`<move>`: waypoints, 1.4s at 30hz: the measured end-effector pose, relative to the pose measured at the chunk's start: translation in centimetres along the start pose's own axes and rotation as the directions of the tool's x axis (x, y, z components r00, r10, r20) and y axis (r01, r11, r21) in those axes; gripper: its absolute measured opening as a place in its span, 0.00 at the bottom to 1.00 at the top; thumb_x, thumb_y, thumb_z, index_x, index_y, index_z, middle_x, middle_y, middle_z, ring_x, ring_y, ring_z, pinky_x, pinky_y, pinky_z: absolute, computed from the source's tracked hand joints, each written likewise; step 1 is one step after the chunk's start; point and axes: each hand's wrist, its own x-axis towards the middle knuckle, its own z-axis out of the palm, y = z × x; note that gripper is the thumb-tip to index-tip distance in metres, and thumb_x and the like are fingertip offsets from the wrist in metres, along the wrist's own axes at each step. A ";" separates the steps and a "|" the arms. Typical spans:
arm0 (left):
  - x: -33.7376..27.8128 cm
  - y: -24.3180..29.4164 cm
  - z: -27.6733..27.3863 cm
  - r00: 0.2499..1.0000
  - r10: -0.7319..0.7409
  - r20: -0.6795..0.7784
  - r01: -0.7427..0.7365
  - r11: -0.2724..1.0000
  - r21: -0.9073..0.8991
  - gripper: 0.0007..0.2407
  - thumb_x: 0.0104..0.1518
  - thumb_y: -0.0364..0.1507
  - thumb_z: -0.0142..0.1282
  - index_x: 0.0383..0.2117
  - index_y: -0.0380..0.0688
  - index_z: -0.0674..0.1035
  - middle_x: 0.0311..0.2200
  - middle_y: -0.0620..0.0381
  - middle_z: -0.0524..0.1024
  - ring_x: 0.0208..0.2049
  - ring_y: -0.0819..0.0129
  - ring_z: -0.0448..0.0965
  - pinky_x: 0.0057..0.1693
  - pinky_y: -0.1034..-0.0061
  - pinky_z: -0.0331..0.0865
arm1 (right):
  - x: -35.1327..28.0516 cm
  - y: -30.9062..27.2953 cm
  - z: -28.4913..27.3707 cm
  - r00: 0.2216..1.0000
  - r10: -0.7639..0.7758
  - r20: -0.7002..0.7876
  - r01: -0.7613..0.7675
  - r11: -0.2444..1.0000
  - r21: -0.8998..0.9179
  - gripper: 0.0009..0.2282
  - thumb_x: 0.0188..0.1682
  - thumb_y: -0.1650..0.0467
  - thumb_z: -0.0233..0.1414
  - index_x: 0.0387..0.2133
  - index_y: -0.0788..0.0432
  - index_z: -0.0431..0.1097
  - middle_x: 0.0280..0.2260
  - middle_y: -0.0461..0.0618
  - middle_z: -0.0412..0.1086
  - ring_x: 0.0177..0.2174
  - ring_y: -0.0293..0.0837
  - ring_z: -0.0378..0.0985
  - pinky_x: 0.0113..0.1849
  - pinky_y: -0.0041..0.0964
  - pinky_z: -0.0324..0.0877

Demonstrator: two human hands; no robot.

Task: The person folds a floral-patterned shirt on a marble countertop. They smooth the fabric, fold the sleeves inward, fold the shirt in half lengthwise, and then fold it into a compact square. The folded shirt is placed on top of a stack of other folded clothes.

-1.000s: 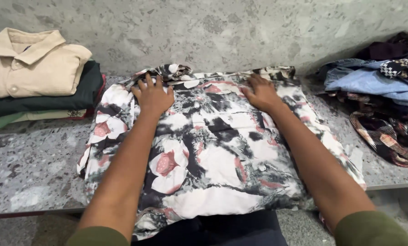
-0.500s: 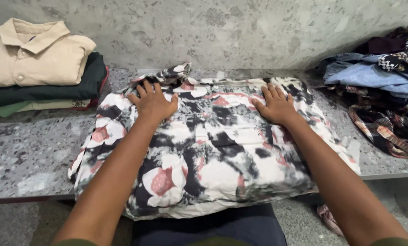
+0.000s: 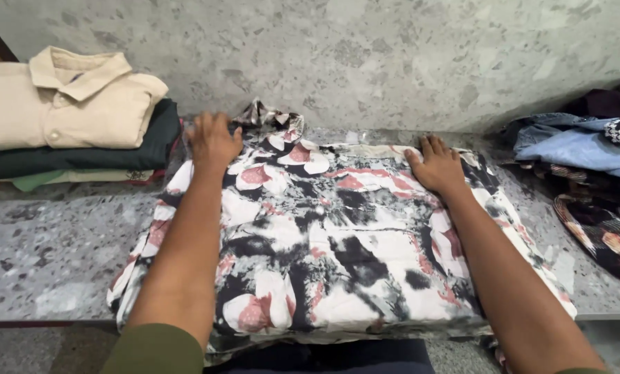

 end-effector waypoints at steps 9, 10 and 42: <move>1.9 0.8 -2.0 0.983 0.021 -0.182 -0.077 0.950 -0.304 0.05 0.55 0.25 0.64 0.33 0.46 0.79 0.39 0.53 0.78 0.47 0.51 0.76 0.52 0.53 0.65 | 2.4 0.4 0.4 1.000 0.019 -0.015 -0.020 0.998 -0.062 0.50 0.50 0.39 0.29 0.68 0.75 0.39 0.71 0.70 0.29 0.70 0.61 0.24 0.66 0.48 0.28; 2.2 1.0 -2.4 0.974 -0.057 -0.217 -0.015 0.948 -0.318 0.05 0.55 0.25 0.64 0.33 0.46 0.80 0.38 0.52 0.78 0.46 0.50 0.77 0.50 0.53 0.67 | 2.7 0.2 0.2 1.000 0.011 0.003 -0.010 0.997 -0.072 0.50 0.49 0.39 0.28 0.67 0.75 0.38 0.71 0.69 0.30 0.70 0.62 0.24 0.66 0.48 0.27; -4.4 3.1 -3.0 0.958 -0.083 0.274 0.080 0.997 0.021 0.34 0.59 0.53 0.43 0.69 0.47 0.60 0.71 0.40 0.52 0.69 0.49 0.49 0.66 0.48 0.43 | -3.6 0.4 -0.6 1.000 -0.011 -0.012 0.011 1.000 0.002 0.41 0.54 0.45 0.31 0.69 0.66 0.45 0.71 0.63 0.41 0.70 0.57 0.40 0.66 0.50 0.38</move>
